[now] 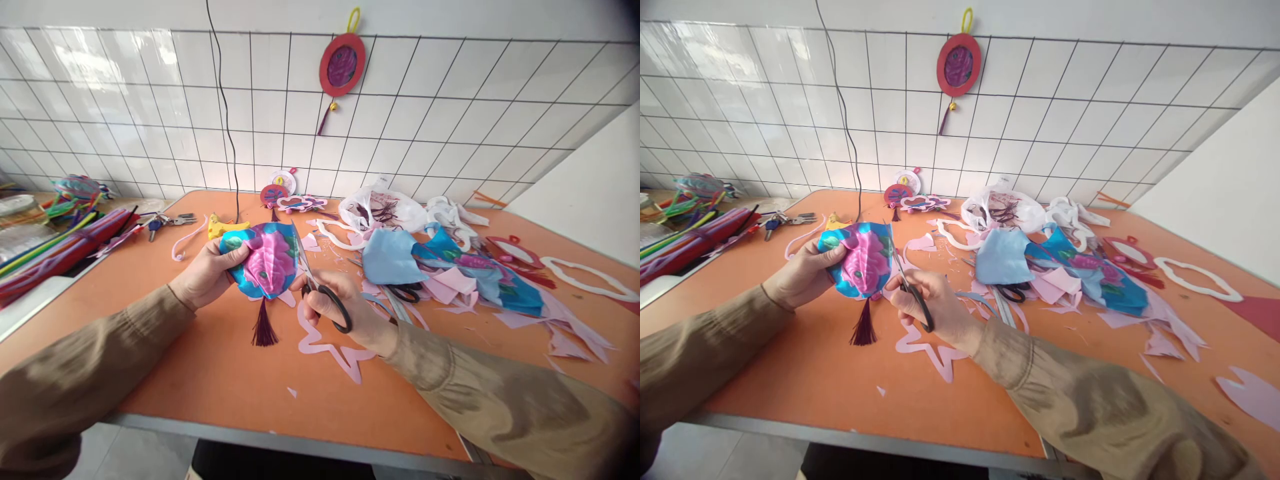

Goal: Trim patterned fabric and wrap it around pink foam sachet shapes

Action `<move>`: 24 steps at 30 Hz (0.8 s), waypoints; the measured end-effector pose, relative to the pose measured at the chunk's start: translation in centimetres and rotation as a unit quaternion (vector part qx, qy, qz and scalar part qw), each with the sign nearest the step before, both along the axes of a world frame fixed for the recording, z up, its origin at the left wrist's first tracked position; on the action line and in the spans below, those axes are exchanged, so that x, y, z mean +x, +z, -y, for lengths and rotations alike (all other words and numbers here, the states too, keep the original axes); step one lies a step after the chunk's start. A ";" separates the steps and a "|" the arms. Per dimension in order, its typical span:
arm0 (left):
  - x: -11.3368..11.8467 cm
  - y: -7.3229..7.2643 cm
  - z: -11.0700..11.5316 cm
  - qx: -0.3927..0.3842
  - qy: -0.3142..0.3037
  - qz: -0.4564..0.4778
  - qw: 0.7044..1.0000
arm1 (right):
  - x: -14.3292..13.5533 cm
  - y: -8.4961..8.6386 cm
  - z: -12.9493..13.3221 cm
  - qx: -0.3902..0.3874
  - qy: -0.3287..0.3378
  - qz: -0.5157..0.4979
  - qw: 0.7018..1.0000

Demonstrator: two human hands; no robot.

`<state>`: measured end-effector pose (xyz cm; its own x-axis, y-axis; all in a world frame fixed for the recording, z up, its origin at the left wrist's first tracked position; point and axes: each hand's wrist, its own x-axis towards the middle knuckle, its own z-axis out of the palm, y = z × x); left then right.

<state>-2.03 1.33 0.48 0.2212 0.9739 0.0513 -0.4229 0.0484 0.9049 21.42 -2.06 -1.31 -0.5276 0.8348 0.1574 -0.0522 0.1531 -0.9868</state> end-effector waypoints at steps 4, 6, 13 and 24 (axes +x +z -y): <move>0.0 0.0 -0.1 -0.005 0.007 0.005 1.000 | -0.1 0.0 0.0 -0.008 -0.003 -0.009 1.000; 0.0 -0.1 -0.1 -0.007 0.007 0.004 1.000 | -0.1 0.1 0.0 -0.011 -0.006 -0.008 1.000; -0.2 -0.2 -0.2 -0.006 0.009 0.004 1.000 | -0.1 0.0 0.0 -0.016 -0.009 -0.007 1.000; -0.4 0.0 -0.5 -0.015 0.022 0.003 1.000 | 0.0 0.1 0.0 -0.030 -0.013 -0.006 0.999</move>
<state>-2.46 1.79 0.49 0.1788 0.9836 0.0223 -0.4310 0.0579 0.9005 21.40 -2.11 -1.24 -0.5041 0.8562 0.1135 -0.0609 0.0958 -0.9935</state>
